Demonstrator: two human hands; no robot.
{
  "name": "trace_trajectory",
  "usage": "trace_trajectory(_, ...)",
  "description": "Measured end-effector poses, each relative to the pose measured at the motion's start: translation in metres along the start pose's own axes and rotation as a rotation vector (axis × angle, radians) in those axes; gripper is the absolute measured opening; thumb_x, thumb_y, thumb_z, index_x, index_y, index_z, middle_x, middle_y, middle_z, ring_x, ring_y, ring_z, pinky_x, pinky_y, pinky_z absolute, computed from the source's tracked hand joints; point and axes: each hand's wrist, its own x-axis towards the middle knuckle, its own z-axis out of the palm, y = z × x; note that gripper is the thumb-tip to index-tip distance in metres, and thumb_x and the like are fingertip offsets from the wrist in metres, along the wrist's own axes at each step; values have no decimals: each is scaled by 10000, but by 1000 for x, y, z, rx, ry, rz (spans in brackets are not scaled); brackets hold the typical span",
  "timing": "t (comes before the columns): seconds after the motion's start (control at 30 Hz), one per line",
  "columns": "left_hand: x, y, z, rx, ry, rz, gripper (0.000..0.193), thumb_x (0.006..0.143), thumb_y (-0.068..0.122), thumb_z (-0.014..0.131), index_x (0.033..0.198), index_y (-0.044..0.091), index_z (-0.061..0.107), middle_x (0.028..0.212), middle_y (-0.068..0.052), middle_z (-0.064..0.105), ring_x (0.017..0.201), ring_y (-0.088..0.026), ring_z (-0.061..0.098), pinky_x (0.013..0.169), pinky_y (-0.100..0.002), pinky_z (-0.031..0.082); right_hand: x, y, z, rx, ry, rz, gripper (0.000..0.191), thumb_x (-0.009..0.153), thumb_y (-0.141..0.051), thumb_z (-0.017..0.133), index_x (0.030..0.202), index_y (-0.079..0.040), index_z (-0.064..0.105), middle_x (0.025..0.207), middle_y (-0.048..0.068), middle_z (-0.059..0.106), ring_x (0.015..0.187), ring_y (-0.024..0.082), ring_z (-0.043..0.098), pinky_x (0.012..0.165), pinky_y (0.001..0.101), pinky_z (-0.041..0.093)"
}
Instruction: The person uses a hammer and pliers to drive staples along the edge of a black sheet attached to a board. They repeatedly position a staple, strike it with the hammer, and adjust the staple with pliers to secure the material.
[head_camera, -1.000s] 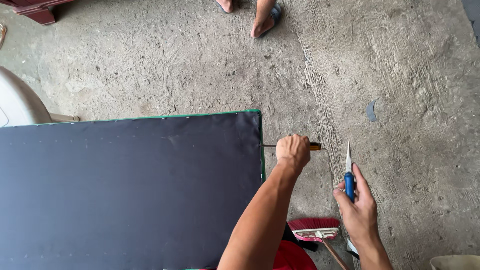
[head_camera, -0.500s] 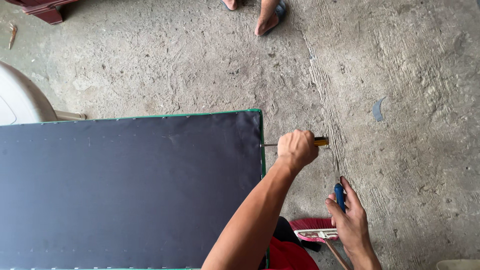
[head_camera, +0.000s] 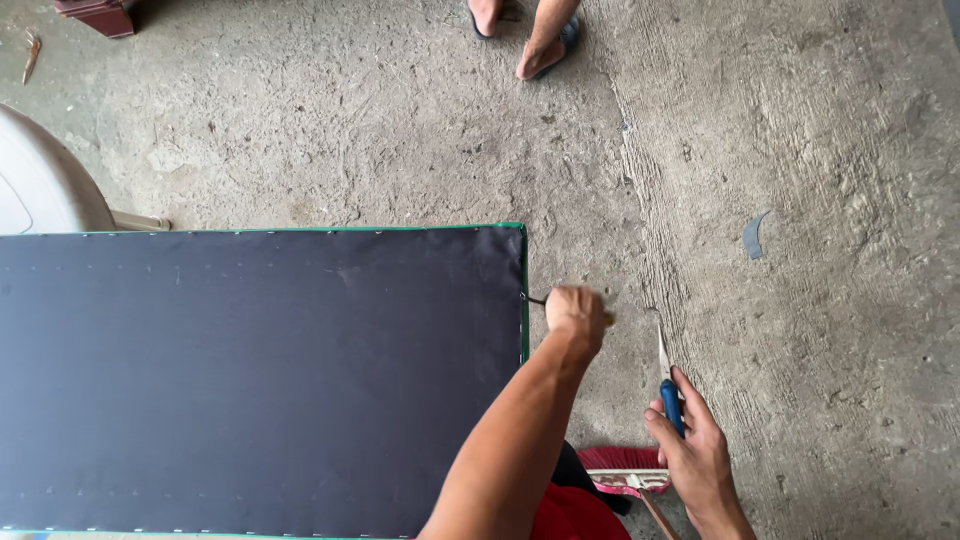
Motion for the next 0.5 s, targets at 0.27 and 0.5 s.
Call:
trace_trajectory(0.27, -12, -3, -6, 87, -172, -17, 579, 1028, 585, 527, 1059, 44, 730, 915, -46, 718, 751, -133, 629, 592, -317, 505, -3, 13, -4, 22, 8, 94, 815, 867, -88, 665, 1601, -64, 311, 1030, 130, 680, 744, 156, 614, 558, 304, 491)
trace_trajectory(0.5, -67, -15, -143, -1108, 262, 407, 487, 861, 584, 692, 830, 99, 735, 670, -32, 706, 629, -146, 658, 636, -336, 544, 0, -6, 15, 173, -301, 91, 777, 710, -38, 485, 1483, -28, 399, 1236, 98, 678, 1051, 222, 692, 898, 372, 530)
